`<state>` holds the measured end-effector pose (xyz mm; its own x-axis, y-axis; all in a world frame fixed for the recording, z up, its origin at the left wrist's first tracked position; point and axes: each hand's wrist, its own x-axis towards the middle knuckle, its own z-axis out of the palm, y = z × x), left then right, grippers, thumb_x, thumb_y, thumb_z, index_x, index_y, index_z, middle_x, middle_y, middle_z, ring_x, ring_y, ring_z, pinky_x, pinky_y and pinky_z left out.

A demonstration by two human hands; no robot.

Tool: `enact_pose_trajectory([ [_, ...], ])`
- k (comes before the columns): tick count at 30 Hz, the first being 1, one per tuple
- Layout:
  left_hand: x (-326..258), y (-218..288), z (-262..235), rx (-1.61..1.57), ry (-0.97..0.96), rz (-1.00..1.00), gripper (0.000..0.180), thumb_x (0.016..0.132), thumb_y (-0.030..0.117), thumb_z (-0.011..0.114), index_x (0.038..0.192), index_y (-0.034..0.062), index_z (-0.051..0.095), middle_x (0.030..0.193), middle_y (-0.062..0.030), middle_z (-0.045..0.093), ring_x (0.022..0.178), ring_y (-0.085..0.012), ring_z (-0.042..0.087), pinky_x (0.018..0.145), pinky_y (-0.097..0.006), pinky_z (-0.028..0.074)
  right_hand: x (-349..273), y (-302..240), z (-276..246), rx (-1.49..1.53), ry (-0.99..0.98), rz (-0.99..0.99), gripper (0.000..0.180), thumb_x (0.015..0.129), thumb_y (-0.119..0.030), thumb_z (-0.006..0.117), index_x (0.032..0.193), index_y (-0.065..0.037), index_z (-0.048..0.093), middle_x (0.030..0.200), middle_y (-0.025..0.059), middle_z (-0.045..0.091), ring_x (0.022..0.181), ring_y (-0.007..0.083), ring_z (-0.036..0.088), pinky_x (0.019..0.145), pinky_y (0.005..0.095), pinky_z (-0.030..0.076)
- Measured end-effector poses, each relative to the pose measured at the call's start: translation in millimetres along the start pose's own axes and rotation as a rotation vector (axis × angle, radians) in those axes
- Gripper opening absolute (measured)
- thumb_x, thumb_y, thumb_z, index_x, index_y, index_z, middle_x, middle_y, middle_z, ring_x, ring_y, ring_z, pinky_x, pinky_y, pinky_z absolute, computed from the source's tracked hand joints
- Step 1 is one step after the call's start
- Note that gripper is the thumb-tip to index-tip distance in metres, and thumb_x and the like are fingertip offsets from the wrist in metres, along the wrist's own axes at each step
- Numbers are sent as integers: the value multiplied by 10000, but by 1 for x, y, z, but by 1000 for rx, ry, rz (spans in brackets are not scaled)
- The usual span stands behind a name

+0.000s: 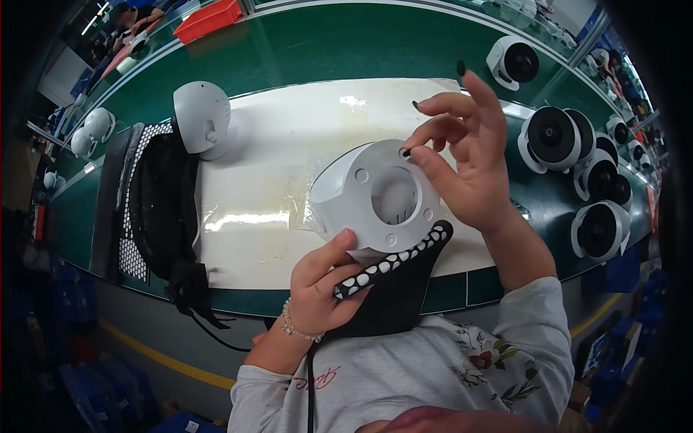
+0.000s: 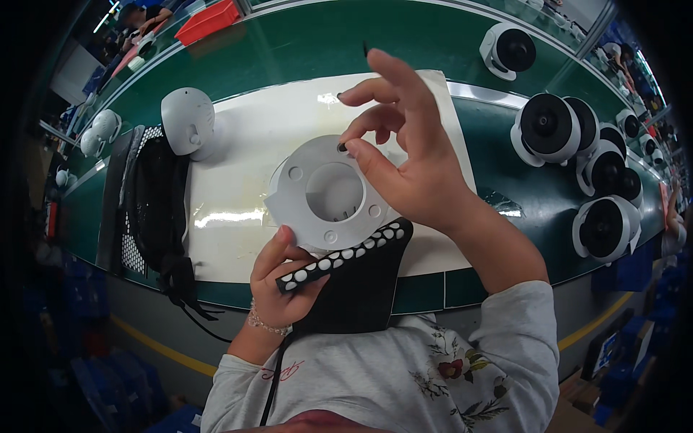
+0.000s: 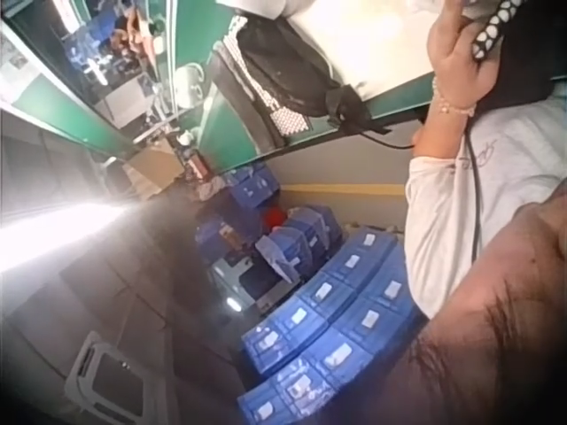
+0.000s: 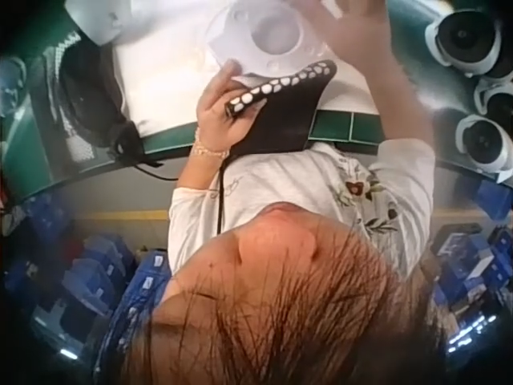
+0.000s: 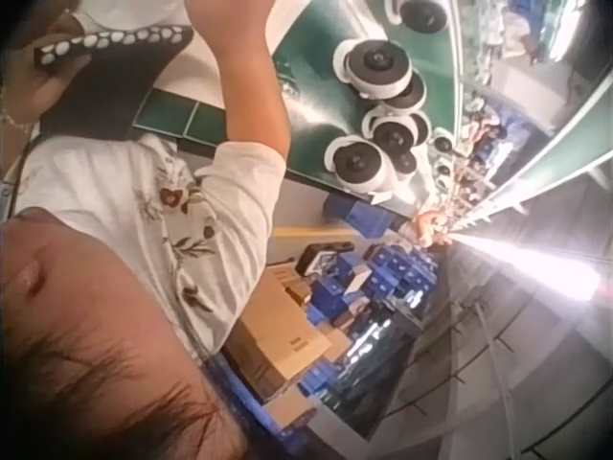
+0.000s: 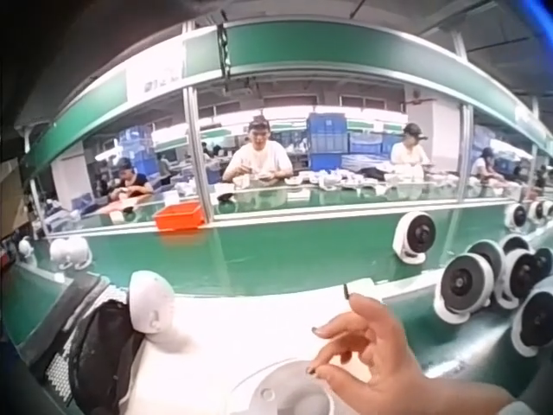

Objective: The recorder is seen inserting small black rubber components into white circular housings on a production line.

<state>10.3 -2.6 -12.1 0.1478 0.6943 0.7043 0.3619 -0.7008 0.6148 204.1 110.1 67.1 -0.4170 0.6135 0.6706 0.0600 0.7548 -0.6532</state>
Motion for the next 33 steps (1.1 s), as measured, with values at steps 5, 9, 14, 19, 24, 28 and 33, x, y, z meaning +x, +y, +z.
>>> enact_pose_trajectory([
  [5,-2,-2,2,-18,13,-23,293,544,-13,685,815,3,577,1225,-180,475,708,-217,609,634,-293,490,0,-4,0,-122,-43,-40,753,748,97,535,1353,-124,143,1116,128,480,814,134,584,642,222,397],
  [9,-4,-1,-1,-6,-26,-19,262,584,-38,684,822,-18,574,1273,-192,414,741,-223,616,665,-300,493,-1,-5,1,-481,-103,-287,762,707,128,538,1333,-139,195,1066,149,543,821,203,597,641,268,431],
  [14,-7,0,2,5,-22,-76,319,527,-9,671,835,18,597,1232,-186,468,725,-220,604,657,-288,487,-7,-33,2,-556,-303,-301,777,611,151,526,1291,-147,299,1181,196,503,983,357,563,734,383,460],
  [19,-10,-1,2,0,-7,-34,349,523,-2,662,865,32,603,1242,-184,455,727,-212,602,647,-290,485,-6,-49,7,-530,-331,-135,700,655,131,524,1273,-110,302,1198,196,479,1098,327,493,819,383,431],
  [24,-9,2,2,7,-22,-43,354,525,14,669,872,35,602,1241,-182,458,759,-229,600,655,-306,486,5,-25,12,-153,-76,-81,629,720,81,555,1264,-54,267,972,103,545,1089,244,485,907,371,371],
  [28,-8,2,1,23,-41,-80,349,534,28,671,878,30,609,1240,-177,464,785,-247,597,663,-308,485,15,-27,23,193,-195,250,642,730,65,567,1276,-26,242,824,52,530,1058,212,494,929,359,347],
  [33,-6,3,2,13,-30,-84,327,541,32,670,864,24,618,1243,-169,467,801,-246,595,674,-298,483,19,-30,22,166,-217,335,594,774,19,563,1281,-24,256,858,69,595,1108,228,484,954,343,327],
])
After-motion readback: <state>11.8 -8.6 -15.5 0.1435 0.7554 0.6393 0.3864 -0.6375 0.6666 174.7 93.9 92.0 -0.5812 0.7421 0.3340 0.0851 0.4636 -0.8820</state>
